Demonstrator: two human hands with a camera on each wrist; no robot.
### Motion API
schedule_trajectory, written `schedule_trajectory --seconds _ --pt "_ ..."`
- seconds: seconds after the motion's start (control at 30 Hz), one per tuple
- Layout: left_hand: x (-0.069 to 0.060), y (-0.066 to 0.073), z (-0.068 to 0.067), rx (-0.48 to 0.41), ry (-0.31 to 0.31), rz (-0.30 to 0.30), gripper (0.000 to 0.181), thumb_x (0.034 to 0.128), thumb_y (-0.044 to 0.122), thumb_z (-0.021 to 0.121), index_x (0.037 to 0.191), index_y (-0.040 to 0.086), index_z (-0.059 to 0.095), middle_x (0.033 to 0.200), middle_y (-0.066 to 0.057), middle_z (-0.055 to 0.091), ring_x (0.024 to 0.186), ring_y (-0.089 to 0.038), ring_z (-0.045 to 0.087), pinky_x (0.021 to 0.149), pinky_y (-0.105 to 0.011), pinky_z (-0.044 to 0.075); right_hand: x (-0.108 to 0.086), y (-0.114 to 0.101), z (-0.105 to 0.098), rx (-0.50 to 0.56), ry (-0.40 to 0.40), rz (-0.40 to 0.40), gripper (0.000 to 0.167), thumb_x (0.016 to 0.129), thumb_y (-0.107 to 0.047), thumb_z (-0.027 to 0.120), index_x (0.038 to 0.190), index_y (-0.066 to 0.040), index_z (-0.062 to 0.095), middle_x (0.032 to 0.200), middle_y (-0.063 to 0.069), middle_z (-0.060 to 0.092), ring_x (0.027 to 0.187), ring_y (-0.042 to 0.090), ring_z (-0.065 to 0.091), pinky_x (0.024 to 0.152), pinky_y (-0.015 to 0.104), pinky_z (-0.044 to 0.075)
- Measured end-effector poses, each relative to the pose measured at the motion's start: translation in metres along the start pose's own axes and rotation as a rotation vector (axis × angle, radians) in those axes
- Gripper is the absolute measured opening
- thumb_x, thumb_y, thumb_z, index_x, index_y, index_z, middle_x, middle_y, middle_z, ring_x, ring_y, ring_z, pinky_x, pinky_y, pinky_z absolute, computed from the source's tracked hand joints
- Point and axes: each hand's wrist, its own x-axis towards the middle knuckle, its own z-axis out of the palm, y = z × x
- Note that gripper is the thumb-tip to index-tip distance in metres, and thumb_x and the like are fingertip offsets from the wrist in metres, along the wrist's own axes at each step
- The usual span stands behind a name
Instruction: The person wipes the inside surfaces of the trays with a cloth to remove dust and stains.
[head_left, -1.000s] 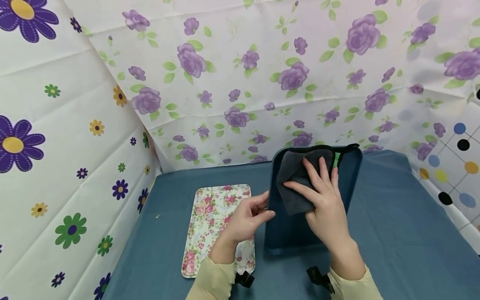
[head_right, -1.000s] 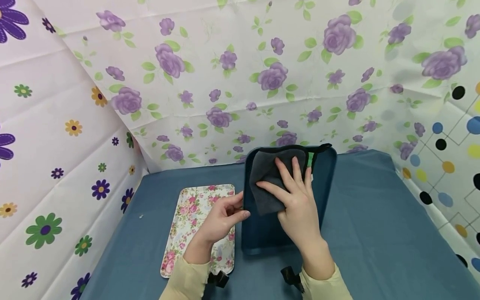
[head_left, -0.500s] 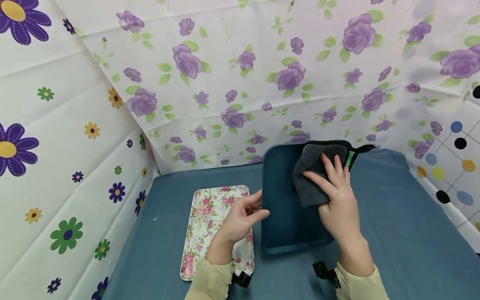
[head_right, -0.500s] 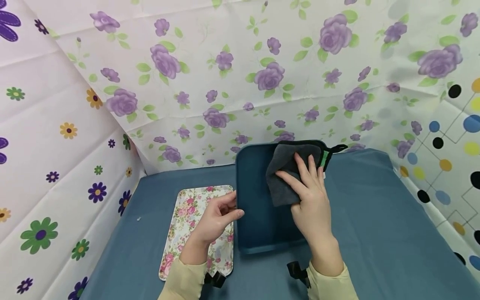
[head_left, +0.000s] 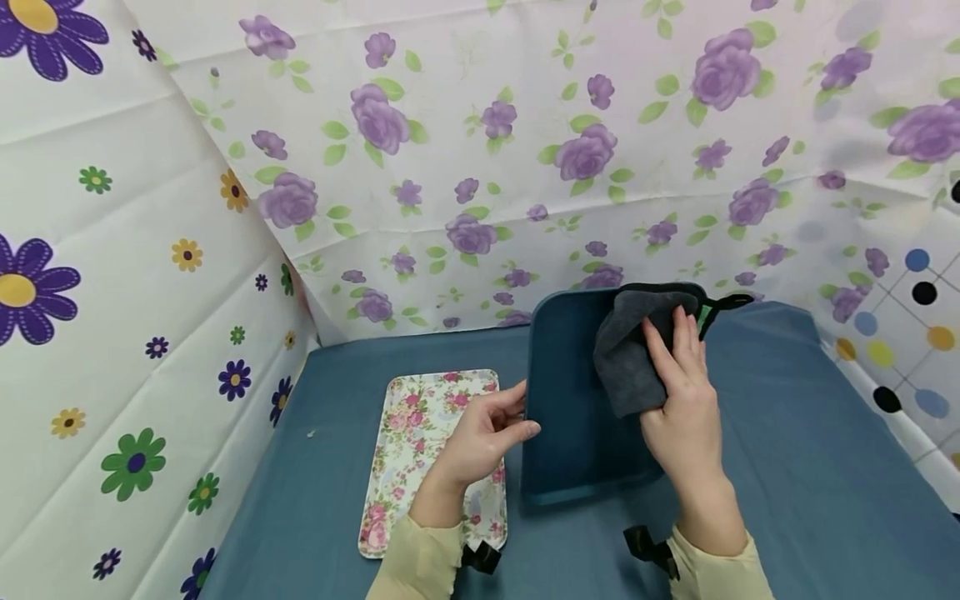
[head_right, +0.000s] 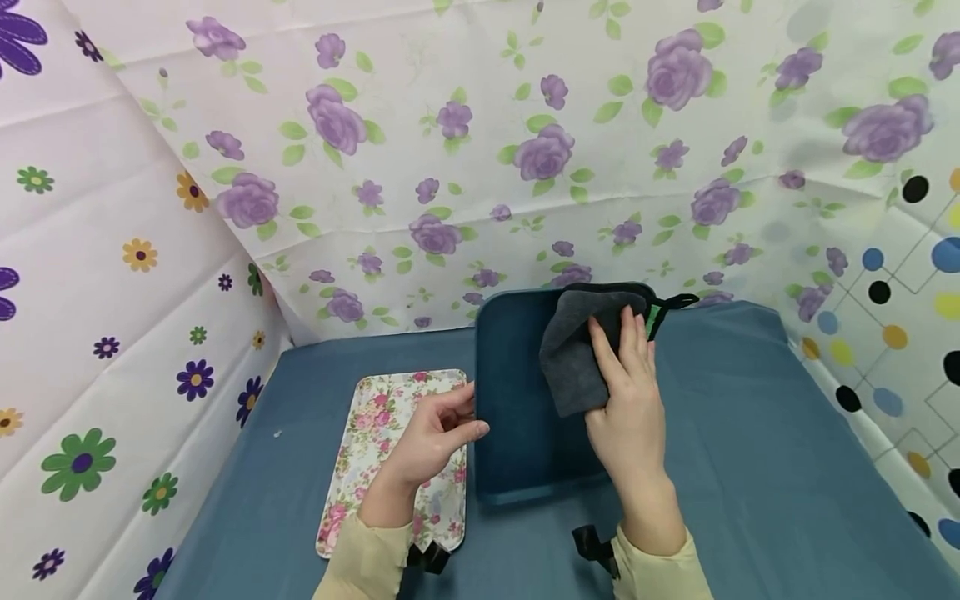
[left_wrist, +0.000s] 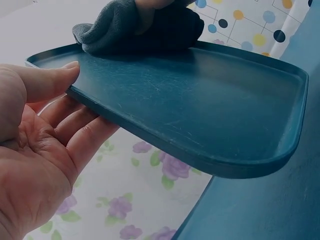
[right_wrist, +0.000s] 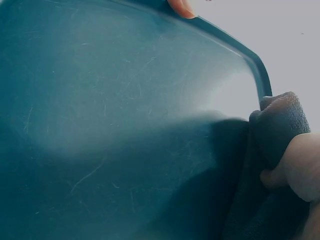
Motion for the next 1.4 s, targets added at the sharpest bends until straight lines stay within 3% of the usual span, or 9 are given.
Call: schedule_trajectory --seconds 0.3,0.6,0.93,1.13,1.4 --pt "-0.004 -0.004 -0.001 -0.011 0.013 0.015 0.058 0.1059 -0.003 0.063 0.158 -0.009 0.040 0.156 -0.029 0.047 0.113 -0.010 0.070 0.095 -0.026 0.057 -0.003 -0.003 0.001 0.018 -0.078 -0.050 0.063 0.099 0.015 0.064 0.158 -0.005 0.053 0.174 0.016 0.026 0.162 0.038 0.020 0.130 0.055 0.017" --pt "-0.005 -0.005 0.002 -0.049 -0.006 0.028 0.060 0.1067 -0.001 0.063 0.161 -0.007 0.037 0.153 -0.030 0.051 0.121 -0.012 0.068 0.101 -0.032 0.056 -0.006 -0.011 0.008 0.035 -0.169 -0.132 0.076 0.090 0.026 0.058 0.156 -0.011 0.058 0.175 0.013 0.026 0.163 0.036 0.018 0.129 0.060 0.015" --pt "0.003 -0.005 0.005 -0.095 -0.049 0.044 0.062 0.1091 0.006 0.063 0.164 -0.001 0.036 0.154 -0.026 0.053 0.127 -0.022 0.067 0.104 -0.038 0.056 -0.008 -0.025 0.016 0.059 -0.242 -0.180 0.085 0.085 0.031 0.053 0.156 -0.016 0.059 0.175 0.012 0.027 0.163 0.037 0.017 0.128 0.065 0.014" --pt "0.006 -0.006 0.006 -0.130 -0.059 0.060 0.060 0.1093 0.001 0.059 0.165 0.003 0.037 0.153 -0.028 0.054 0.128 -0.028 0.066 0.104 -0.039 0.056 -0.011 -0.030 0.021 0.038 -0.301 -0.219 0.087 0.084 0.030 0.059 0.155 -0.021 0.061 0.172 0.008 0.034 0.162 0.037 0.017 0.129 0.061 0.012" --pt "0.006 -0.008 0.006 -0.132 -0.037 0.064 0.058 0.1088 -0.001 0.058 0.164 0.002 0.040 0.152 -0.028 0.056 0.127 -0.024 0.068 0.103 -0.039 0.056 -0.011 -0.028 0.022 0.035 -0.325 -0.254 0.085 0.083 0.031 0.058 0.150 -0.021 0.067 0.172 0.009 0.036 0.162 0.038 0.018 0.129 0.061 0.012"
